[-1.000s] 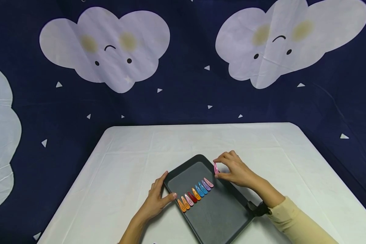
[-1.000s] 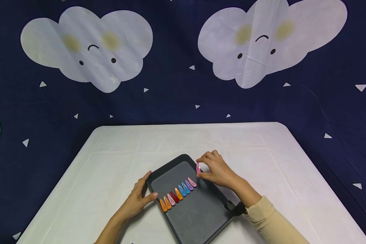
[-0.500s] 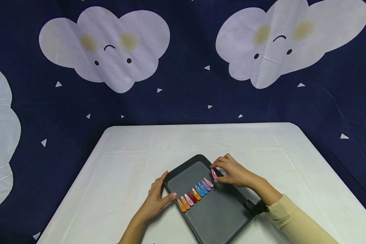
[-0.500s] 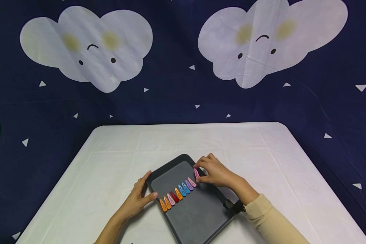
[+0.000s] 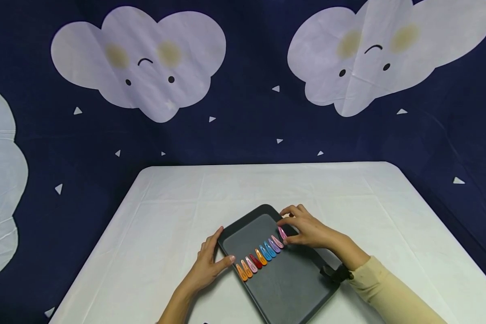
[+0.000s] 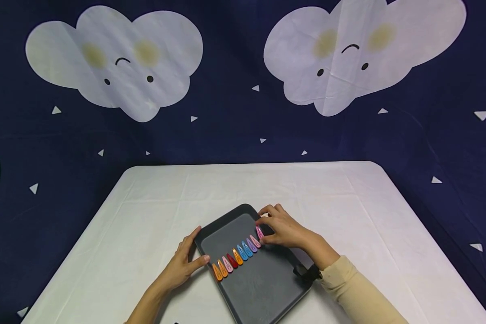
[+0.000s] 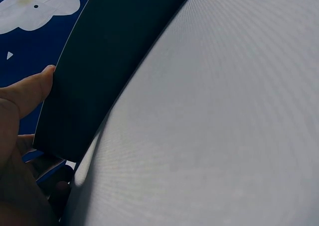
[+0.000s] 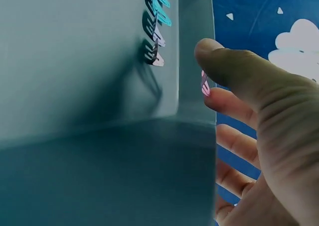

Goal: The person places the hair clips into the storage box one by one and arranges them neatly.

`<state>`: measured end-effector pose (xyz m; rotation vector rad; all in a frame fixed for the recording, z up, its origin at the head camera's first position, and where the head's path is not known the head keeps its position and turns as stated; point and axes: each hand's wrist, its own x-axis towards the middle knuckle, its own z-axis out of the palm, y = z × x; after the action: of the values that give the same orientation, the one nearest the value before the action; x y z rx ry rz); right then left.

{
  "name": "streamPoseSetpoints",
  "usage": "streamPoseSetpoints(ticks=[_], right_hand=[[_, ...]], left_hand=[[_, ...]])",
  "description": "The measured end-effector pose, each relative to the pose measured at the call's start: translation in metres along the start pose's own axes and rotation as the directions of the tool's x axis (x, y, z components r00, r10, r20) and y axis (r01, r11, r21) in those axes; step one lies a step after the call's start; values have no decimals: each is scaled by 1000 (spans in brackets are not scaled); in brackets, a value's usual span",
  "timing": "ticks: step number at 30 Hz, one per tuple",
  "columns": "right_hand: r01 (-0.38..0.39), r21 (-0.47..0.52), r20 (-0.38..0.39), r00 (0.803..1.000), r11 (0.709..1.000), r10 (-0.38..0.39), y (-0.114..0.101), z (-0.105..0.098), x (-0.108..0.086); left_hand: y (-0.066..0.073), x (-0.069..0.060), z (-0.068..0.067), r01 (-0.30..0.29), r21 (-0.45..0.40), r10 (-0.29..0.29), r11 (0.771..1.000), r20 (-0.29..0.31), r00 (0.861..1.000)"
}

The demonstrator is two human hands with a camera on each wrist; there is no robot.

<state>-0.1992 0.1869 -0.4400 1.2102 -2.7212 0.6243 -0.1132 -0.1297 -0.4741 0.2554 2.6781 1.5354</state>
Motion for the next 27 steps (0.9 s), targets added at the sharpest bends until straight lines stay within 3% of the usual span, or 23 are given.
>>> streamPoseSetpoints(ticks=[12, 27], right_hand=[[-72, 21, 129, 989, 997, 68, 4, 5, 2], [-64, -22, 170, 983, 998, 66, 6, 10, 4]], left_hand=[[-1, 1, 0, -10, 9, 10, 1000, 2, 1000], [-2, 1, 0, -13, 20, 13, 1000, -5, 1000]])
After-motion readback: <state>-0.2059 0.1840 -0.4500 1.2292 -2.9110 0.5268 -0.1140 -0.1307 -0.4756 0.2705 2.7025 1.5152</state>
